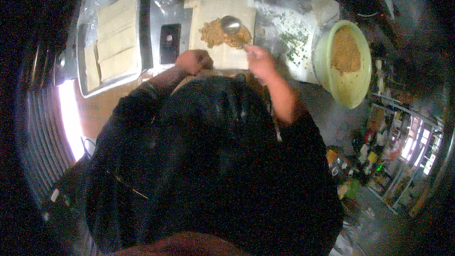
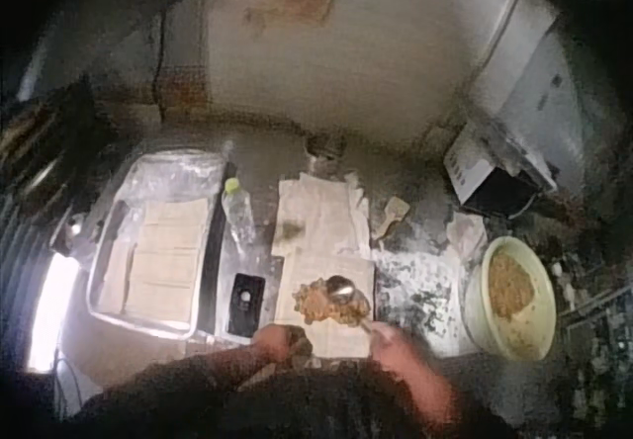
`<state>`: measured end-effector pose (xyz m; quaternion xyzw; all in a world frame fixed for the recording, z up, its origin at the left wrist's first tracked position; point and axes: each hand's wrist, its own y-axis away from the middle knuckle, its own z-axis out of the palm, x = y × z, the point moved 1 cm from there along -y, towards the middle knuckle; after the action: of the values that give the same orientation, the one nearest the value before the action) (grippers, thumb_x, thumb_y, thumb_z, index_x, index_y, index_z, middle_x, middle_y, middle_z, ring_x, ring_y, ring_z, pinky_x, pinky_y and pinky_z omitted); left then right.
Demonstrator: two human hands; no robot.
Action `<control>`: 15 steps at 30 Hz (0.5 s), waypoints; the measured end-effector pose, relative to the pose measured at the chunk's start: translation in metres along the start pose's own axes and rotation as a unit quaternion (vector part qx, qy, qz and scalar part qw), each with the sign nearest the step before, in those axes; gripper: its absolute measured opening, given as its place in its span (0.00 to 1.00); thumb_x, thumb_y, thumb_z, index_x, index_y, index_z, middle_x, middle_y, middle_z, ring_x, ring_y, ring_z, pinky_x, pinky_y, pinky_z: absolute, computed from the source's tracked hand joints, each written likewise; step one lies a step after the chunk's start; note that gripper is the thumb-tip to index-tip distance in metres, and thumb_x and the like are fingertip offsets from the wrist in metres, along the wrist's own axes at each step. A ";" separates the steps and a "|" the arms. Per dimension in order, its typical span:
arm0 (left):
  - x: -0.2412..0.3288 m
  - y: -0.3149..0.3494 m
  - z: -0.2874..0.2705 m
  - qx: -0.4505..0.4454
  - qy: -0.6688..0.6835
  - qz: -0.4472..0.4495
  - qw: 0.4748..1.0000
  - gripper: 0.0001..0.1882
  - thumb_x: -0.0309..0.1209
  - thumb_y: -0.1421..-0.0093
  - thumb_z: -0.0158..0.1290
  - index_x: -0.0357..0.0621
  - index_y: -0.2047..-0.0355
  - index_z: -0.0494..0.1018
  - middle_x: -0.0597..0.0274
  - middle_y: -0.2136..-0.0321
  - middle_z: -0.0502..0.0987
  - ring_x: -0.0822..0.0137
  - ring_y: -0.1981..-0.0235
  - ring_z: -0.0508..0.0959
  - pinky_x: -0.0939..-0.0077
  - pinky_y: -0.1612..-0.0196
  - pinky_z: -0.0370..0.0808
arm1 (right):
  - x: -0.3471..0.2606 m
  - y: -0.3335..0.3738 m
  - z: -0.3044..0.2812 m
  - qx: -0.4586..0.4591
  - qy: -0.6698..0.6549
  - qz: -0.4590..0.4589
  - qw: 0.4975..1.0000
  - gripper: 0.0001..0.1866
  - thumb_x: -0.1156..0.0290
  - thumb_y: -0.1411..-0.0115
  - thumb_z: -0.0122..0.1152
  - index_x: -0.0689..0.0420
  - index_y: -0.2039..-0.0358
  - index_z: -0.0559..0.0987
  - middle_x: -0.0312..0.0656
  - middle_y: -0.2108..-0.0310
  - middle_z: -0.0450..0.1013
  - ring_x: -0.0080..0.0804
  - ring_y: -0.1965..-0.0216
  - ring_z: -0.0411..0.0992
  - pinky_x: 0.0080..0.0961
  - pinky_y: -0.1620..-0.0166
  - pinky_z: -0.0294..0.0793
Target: The person places a filling mixture onto flat dough sheets, folds them into rectangular packets, and places them on a tray. The process is repeated multiple times with consistent hand movements.
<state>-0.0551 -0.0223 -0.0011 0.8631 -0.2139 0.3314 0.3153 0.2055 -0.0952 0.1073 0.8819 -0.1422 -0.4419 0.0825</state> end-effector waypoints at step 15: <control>-0.001 0.001 0.001 -0.016 0.022 0.000 1.000 0.19 0.51 0.38 0.50 0.54 0.60 0.81 0.52 0.63 0.83 0.48 0.58 0.81 0.56 0.53 0.77 | 0.025 0.019 -0.035 -0.059 0.024 0.074 0.995 0.20 0.67 0.32 0.56 0.52 0.41 0.77 0.35 0.71 0.77 0.27 0.71 0.73 0.29 0.65 0.74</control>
<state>-0.0555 -0.0234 -0.0021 0.8502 -0.2126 0.3471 0.3339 0.2444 -0.1204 0.1137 0.8729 -0.1785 -0.4211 0.1698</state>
